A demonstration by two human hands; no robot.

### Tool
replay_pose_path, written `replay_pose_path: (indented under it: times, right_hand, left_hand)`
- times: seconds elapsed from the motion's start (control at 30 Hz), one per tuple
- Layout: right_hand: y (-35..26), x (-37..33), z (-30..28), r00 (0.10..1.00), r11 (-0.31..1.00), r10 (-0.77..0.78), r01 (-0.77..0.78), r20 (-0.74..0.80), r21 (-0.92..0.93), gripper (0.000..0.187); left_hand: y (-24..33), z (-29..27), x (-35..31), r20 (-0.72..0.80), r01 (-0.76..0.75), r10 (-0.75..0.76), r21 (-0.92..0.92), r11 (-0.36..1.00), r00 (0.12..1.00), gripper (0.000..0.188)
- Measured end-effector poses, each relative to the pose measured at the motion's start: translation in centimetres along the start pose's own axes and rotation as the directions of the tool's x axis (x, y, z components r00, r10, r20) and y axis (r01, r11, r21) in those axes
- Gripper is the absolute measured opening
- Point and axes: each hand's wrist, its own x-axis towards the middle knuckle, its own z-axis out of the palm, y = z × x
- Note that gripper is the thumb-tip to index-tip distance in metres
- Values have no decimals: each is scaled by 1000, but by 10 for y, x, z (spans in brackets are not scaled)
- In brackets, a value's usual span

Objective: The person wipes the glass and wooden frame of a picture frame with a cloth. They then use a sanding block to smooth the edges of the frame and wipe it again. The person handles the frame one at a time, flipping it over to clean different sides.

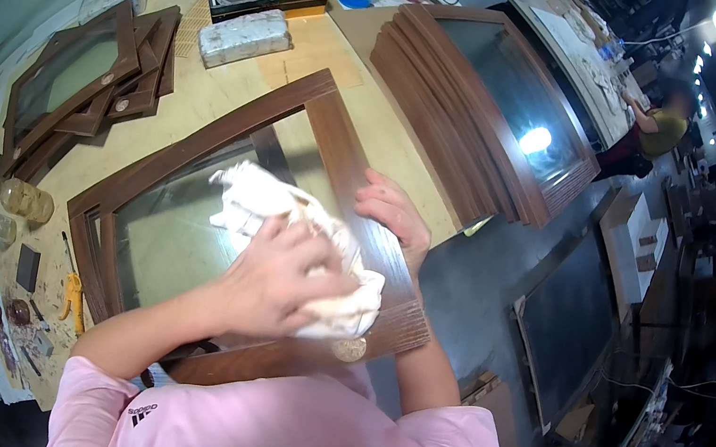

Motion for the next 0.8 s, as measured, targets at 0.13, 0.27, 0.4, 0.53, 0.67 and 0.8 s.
replay_pose_path:
  times: [0.13,0.27,0.4,0.53,0.67,0.8]
  right_hand:
    - [0,-4,-7,1000,995,10,-9,15,-102,16]
    - [1,-13,-8,1000,996,-5,3,-15,-88,16]
    - [-3,-9,-3,1000,997,16,-17,-16,-73,18]
    - [-5,-7,-3,1000,999,-20,20,-7,-42,18]
    - [-9,-4,-3,999,998,-48,48,-9,-36,18]
    - [-18,2,-3,998,995,-55,57,24,-80,19]
  left_hand:
    - [-92,7,7,-225,218,-145,349,911,963,37]
    - [-119,-19,1,-367,634,-534,253,730,762,34]
    - [-62,12,11,-219,91,-37,244,966,975,39]
    - [-106,-6,4,-280,501,-431,266,824,858,30]
    - [-61,-11,21,-279,318,-256,207,925,926,41]
    - [-66,-19,28,-142,504,-484,199,840,863,50]
